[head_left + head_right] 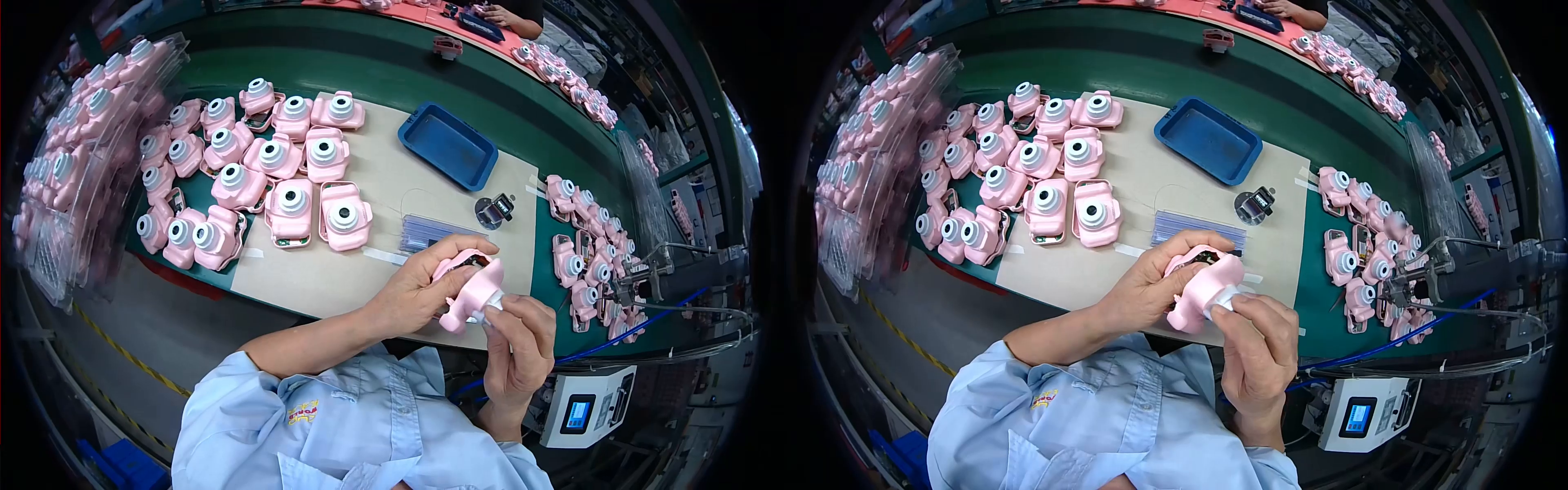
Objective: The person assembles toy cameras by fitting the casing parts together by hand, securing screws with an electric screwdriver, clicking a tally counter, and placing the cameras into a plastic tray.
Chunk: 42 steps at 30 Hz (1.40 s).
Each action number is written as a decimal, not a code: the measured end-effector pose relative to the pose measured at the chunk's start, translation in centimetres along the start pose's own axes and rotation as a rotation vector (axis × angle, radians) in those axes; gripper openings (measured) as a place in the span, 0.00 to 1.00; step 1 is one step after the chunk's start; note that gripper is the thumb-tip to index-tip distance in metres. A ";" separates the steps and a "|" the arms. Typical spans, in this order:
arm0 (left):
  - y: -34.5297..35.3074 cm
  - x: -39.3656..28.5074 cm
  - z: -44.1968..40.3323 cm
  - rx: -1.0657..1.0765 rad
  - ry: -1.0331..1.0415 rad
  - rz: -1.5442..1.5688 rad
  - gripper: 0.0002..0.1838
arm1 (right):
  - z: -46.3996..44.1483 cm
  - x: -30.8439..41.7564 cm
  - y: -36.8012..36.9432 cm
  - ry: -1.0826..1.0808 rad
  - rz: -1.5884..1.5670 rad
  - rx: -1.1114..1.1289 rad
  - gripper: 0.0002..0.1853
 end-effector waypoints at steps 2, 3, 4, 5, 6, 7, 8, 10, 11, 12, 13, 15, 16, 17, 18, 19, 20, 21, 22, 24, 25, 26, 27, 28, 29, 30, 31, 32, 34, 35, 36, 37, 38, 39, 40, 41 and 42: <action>-0.1 0.2 0.1 -0.011 -0.045 0.001 0.19 | 0.2 -0.1 0.1 -0.008 0.000 -0.024 0.18; -0.2 0.4 0.1 -0.019 -0.066 0.000 0.18 | 0.4 -0.1 0.2 -0.012 -0.002 -0.035 0.18; -0.1 0.5 0.2 -0.019 -0.066 -0.002 0.18 | 0.6 0.0 0.5 -0.011 -0.003 -0.037 0.18; -0.2 0.2 0.2 -0.034 -0.012 -0.048 0.18 | 1.1 -1.2 0.6 0.130 -0.068 -0.067 0.19; -0.2 0.0 0.2 -0.049 0.042 -0.092 0.18 | 1.7 -2.2 0.8 0.272 -0.132 -0.096 0.19; -0.2 -0.2 0.3 -0.065 0.096 -0.137 0.18 | 2.5 -3.3 1.0 0.413 -0.196 -0.126 0.20; -0.2 -0.6 0.3 -0.079 0.151 -0.181 0.18 | 3.3 -4.5 1.2 0.554 -0.260 -0.155 0.20; -0.2 -0.5 0.3 -0.070 0.099 -0.150 0.19 | 3.5 -4.6 1.3 0.554 -0.254 -0.139 0.21; -0.2 -0.4 0.3 -0.063 0.047 -0.118 0.19 | 3.6 -4.7 1.4 0.553 -0.248 -0.121 0.21; -0.3 -0.2 0.4 -0.056 -0.006 -0.086 0.21 | 3.7 -4.8 1.5 0.554 -0.242 -0.103 0.22; -0.2 0.2 0.5 -0.048 -0.062 -0.054 0.22 | 3.8 -4.8 1.6 0.557 -0.234 -0.086 0.22; -0.2 0.4 0.4 -0.050 -0.066 -0.058 0.23 | 3.7 -4.6 1.5 0.526 -0.203 -0.072 0.23; -0.3 0.5 0.3 -0.055 -0.068 -0.061 0.24 | 3.5 -4.4 1.6 0.492 -0.174 -0.055 0.23; -0.3 0.7 0.2 -0.059 -0.070 -0.065 0.24 | 3.3 -4.1 1.6 0.460 -0.144 -0.039 0.23; -0.4 0.8 0.2 -0.063 -0.073 -0.068 0.25 | 3.2 -3.9 1.7 0.427 -0.114 -0.023 0.24; -0.3 0.8 0.2 -0.060 -0.076 -0.068 0.25 | 3.2 -3.9 1.7 0.430 -0.112 -0.026 0.24; -0.2 0.8 0.2 -0.067 -0.091 -0.081 0.25 | 3.0 -3.8 1.7 0.408 -0.095 -0.031 0.24; -0.2 0.7 0.3 -0.076 -0.106 -0.094 0.25 | 2.9 -3.6 1.7 0.385 -0.080 -0.035 0.24; -0.2 0.7 0.4 -0.085 -0.121 -0.107 0.25 | 2.8 -3.4 1.7 0.362 -0.065 -0.039 0.24; -0.3 0.8 0.5 -0.092 -0.136 -0.120 0.25 | 2.6 -3.1 1.8 0.340 -0.049 -0.044 0.24; -0.3 0.8 0.5 -0.088 -0.125 -0.116 0.25 | 2.6 -3.1 1.9 0.346 -0.052 -0.039 0.24; -0.2 0.7 0.4 -0.084 -0.113 -0.112 0.25 | 2.6 -3.1 2.0 0.351 -0.055 -0.035 0.24; -0.2 0.6 0.4 -0.080 -0.101 -0.108 0.25 | 2.5 -3.1 2.1 0.355 -0.058 -0.030 0.24; -0.2 0.5 0.4 -0.077 -0.089 -0.105 0.25 | 2.5 -3.2 2.2 0.360 -0.062 -0.026 0.24; -0.2 0.4 0.4 -0.075 -0.089 -0.105 0.25 | 2.5 -3.2 2.2 0.360 -0.061 -0.028 0.24; -0.2 0.5 0.4 -0.067 -0.106 -0.107 0.25 | 2.4 -3.2 2.3 0.358 -0.063 -0.027 0.24; -0.2 0.5 0.5 -0.060 -0.124 -0.108 0.25 | 2.4 -3.3 2.3 0.357 -0.064 -0.026 0.24; -0.2 0.5 0.6 -0.052 -0.142 -0.110 0.25 | 2.4 -3.3 2.4 0.357 -0.065 -0.026 0.24; -0.2 0.7 0.6 -0.042 -0.161 -0.113 0.25 | 2.4 -3.4 2.5 0.357 -0.066 -0.027 0.24; -0.2 0.8 0.6 -0.033 -0.156 -0.102 0.25 | 2.4 -3.4 2.6 0.352 -0.063 -0.026 0.23; -0.2 1.0 0.5 -0.023 -0.150 -0.090 0.25 | 2.4 -3.5 2.6 0.348 -0.060 -0.025 0.23; -0.2 1.1 0.5 -0.013 -0.145 -0.078 0.25 | 2.4 -3.5 2.6 0.343 -0.057 -0.023 0.24; -0.1 1.2 0.5 -0.004 -0.139 -0.067 0.25 | 2.3 -3.5 2.7 0.338 -0.054 -0.022 0.24; -0.1 1.3 0.5 -0.002 -0.142 -0.068 0.25 | 2.4 -3.5 2.7 0.341 -0.053 -0.024 0.24; -0.1 1.5 0.5 0.009 -0.151 -0.064 0.26 | 2.4 -3.4 2.7 0.334 -0.051 -0.024 0.24; 0.0 1.6 0.5 0.018 -0.159 -0.060 0.27 | 2.3 -3.3 2.7 0.327 -0.051 -0.023 0.24; 0.0 1.7 0.6 0.028 -0.168 -0.057 0.27 | 2.3 -3.2 2.8 0.320 -0.050 -0.023 0.24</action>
Point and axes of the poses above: each hand's wrist, its own z-axis away from the middle knuckle, its own y-axis out of the palm, x = y × z, the point moved 10 cm from there along -z, towards the middle knuckle, and after that the axes turned 12 degrees about -x, right-handed, at the moved point
